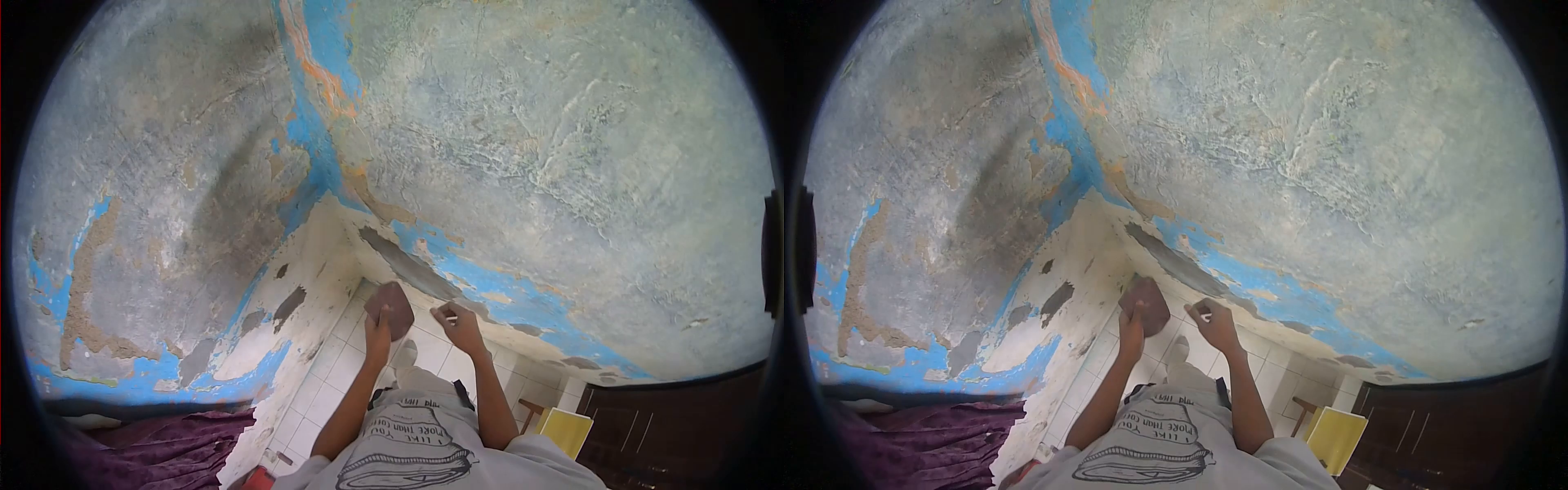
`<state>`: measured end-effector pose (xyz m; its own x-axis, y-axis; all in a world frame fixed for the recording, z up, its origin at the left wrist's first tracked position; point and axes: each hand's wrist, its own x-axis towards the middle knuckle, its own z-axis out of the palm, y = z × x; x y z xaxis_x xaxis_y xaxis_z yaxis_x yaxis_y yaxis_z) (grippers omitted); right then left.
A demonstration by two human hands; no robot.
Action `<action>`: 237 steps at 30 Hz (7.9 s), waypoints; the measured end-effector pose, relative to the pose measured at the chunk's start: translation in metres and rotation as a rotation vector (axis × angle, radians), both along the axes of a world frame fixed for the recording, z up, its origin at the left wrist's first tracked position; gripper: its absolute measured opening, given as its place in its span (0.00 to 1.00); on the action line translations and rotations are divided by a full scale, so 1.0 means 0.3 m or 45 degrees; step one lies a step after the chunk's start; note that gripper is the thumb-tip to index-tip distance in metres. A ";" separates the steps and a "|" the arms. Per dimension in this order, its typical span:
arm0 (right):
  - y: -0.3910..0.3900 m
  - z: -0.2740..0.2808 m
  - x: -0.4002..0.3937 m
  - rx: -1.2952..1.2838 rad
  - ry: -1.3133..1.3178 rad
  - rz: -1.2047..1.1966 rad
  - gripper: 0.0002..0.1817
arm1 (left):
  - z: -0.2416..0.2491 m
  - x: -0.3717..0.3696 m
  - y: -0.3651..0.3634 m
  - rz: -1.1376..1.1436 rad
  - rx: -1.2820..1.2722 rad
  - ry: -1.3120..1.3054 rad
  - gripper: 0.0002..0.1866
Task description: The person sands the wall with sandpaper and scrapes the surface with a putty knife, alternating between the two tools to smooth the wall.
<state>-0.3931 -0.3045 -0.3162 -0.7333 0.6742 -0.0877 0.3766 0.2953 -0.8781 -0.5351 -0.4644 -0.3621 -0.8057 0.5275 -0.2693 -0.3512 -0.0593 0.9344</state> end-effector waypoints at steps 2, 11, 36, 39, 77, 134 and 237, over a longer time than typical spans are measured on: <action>0.055 0.030 -0.050 -0.021 0.110 -0.106 0.20 | 0.044 -0.086 0.083 0.046 -0.014 0.066 0.29; 0.287 0.015 -0.099 -0.158 0.441 -0.273 0.14 | 0.342 -0.345 0.442 0.229 0.077 0.486 0.30; 0.236 0.092 -0.266 -0.191 0.367 -0.288 0.20 | 0.609 -0.746 0.636 0.372 0.530 1.284 0.23; 0.210 0.128 -0.345 -0.175 0.364 -0.271 0.20 | 0.596 -0.824 0.638 0.315 0.445 1.379 0.22; 0.053 0.127 -0.585 -0.171 0.447 -0.477 0.21 | 0.233 -0.820 0.595 0.206 0.137 1.162 0.21; 0.073 0.206 -0.734 0.913 0.281 -0.794 0.44 | 0.217 -0.770 0.643 0.144 0.290 0.896 0.26; 0.167 0.231 -0.388 0.982 0.234 -0.898 0.34 | 0.741 -0.660 0.773 0.113 0.462 1.587 0.22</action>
